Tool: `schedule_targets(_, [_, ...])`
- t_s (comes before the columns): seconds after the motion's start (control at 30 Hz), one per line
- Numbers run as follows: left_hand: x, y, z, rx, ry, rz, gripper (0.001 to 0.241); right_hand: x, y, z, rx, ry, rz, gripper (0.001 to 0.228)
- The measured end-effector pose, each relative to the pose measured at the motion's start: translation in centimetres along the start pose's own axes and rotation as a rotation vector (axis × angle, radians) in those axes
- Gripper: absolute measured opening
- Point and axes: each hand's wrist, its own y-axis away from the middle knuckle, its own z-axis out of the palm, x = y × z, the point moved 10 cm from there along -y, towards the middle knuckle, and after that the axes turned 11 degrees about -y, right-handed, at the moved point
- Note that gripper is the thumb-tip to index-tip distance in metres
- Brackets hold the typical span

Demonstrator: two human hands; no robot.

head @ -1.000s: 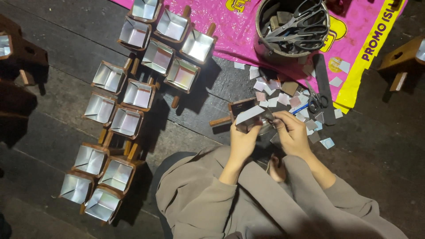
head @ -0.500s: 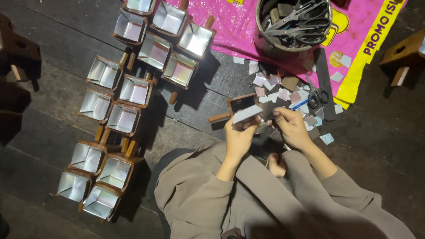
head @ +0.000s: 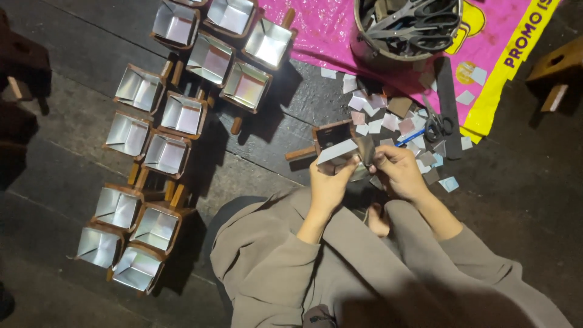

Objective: Lining the interior of small wooden boxes with paper or foil sheets by hand.

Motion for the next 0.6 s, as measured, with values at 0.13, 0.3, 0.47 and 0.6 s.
schedule_targets(0.13, [-1.1,-0.5,0.2,0.009,-0.008,0.005,0.023,-0.4,0.2,0.4,0.052,-0.127,-0.034,0.027])
schedule_targets(0.3, [-3.6,-1.0,0.7,0.025,-0.015,-0.049,0.025,1.3,-0.2,-1.9,0.14,-0.123,0.071,0.029])
schedule_targets(0.47, [-3.1,-0.3,-0.1,0.043,-0.064,-0.111,0.03,0.6,1.2,0.6,0.172,-0.274,0.132,0.03])
schedule_targets(0.6, [-4.3,-0.6,0.0,0.076,-0.134,-0.267,0.06,1.3,0.3,0.3,0.164,-0.28,0.122,0.031])
